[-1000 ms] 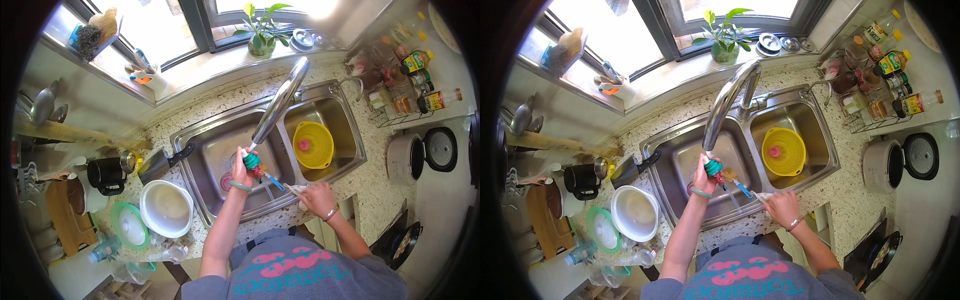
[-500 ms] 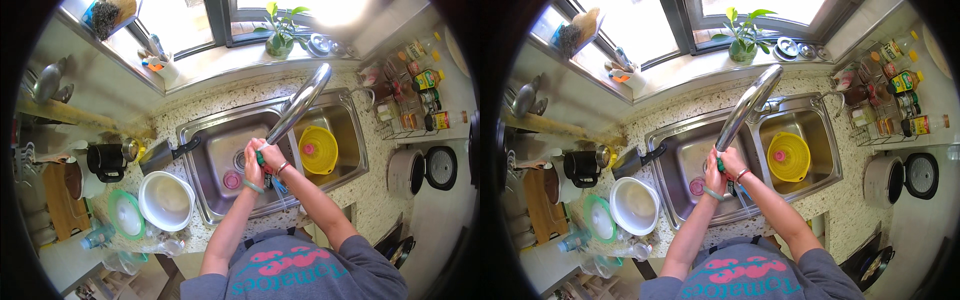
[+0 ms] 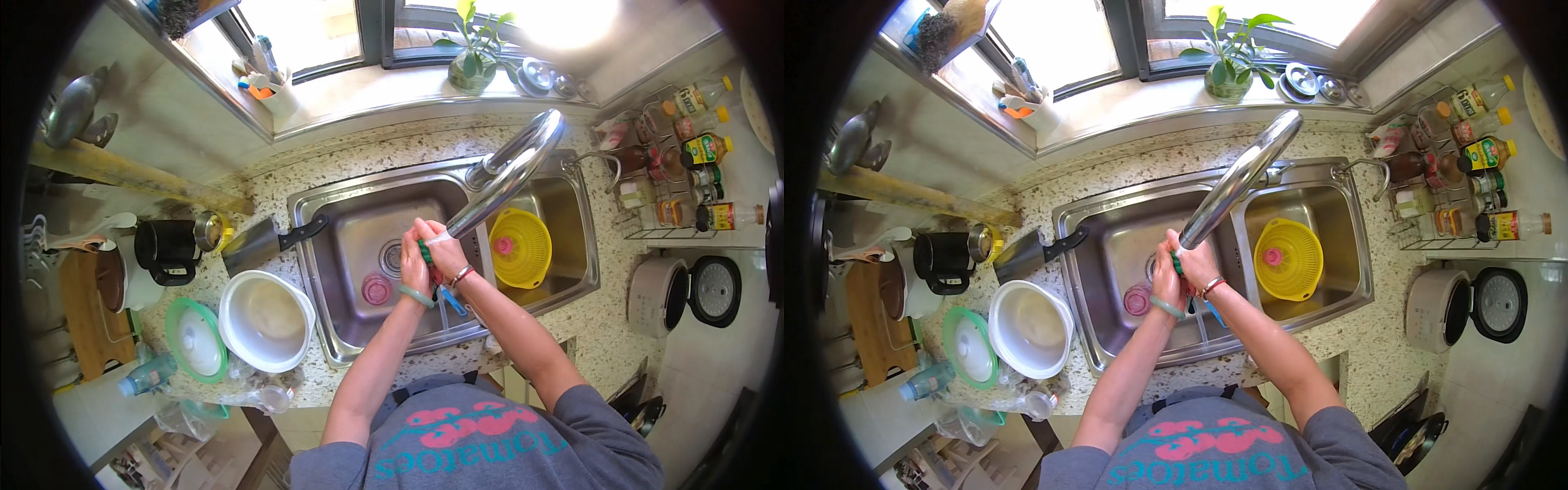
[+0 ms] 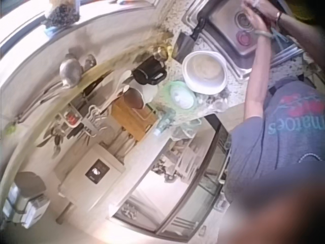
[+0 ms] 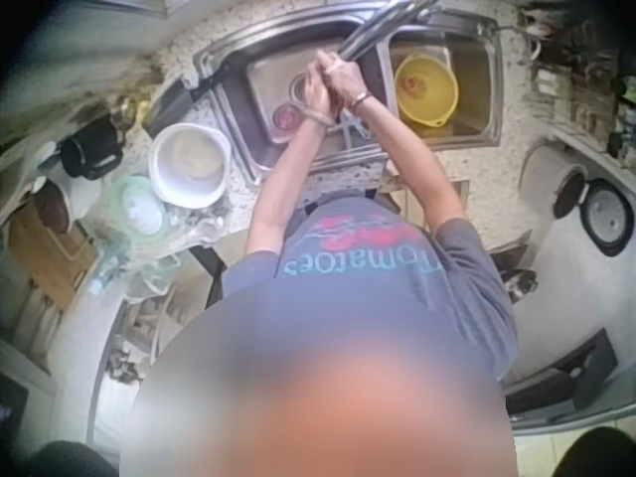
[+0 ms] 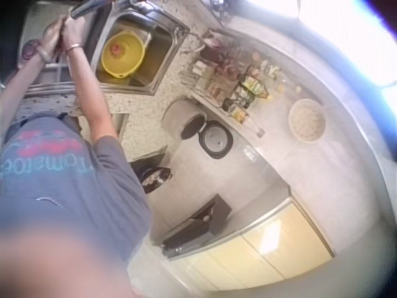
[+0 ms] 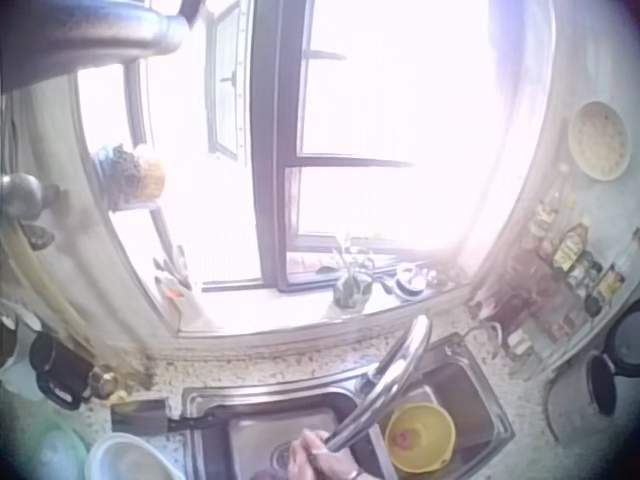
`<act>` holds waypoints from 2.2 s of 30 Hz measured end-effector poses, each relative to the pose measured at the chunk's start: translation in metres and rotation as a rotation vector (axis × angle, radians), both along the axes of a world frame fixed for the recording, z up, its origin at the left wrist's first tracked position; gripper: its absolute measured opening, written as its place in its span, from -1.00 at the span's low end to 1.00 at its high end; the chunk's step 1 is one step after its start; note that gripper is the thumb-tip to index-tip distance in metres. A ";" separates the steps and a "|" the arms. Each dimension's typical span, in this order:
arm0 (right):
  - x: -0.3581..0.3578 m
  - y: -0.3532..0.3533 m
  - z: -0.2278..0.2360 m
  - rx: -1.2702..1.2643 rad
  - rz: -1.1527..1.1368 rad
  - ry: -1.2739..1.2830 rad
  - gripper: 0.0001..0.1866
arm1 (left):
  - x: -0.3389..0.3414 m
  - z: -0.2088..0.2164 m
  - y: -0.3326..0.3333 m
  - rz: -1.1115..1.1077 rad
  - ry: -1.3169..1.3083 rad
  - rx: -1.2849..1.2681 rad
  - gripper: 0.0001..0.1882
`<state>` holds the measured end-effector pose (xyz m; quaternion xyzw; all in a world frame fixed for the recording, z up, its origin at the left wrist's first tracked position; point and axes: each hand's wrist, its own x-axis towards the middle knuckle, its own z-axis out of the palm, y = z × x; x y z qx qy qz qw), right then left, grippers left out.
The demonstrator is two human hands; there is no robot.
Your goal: The person washes a pink bottle and a green bottle under a running kitchen faucet. They rinse the bottles and their caps, scrubbing the green bottle with a sponge. The person then places the pink bottle on the counter and continues to rinse the green bottle before the clip ends.
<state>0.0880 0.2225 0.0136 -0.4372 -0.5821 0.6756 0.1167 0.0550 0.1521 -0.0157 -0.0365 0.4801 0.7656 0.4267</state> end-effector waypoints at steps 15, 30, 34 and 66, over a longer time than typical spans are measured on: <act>0.002 -0.003 0.018 -0.278 -0.276 0.113 -0.82 | 0.002 0.024 0.008 0.017 0.104 -0.029 -0.53; 0.036 0.023 0.050 0.037 0.007 0.214 -0.67 | -0.005 0.047 0.018 -0.130 0.335 0.122 -0.58; 0.036 0.028 0.072 0.032 -0.075 0.150 -0.71 | -0.010 0.054 0.018 -0.302 0.310 0.060 -0.55; 0.044 -0.030 0.024 0.016 -0.258 0.368 -0.58 | -0.019 0.029 -0.007 -0.065 -0.357 0.046 -0.70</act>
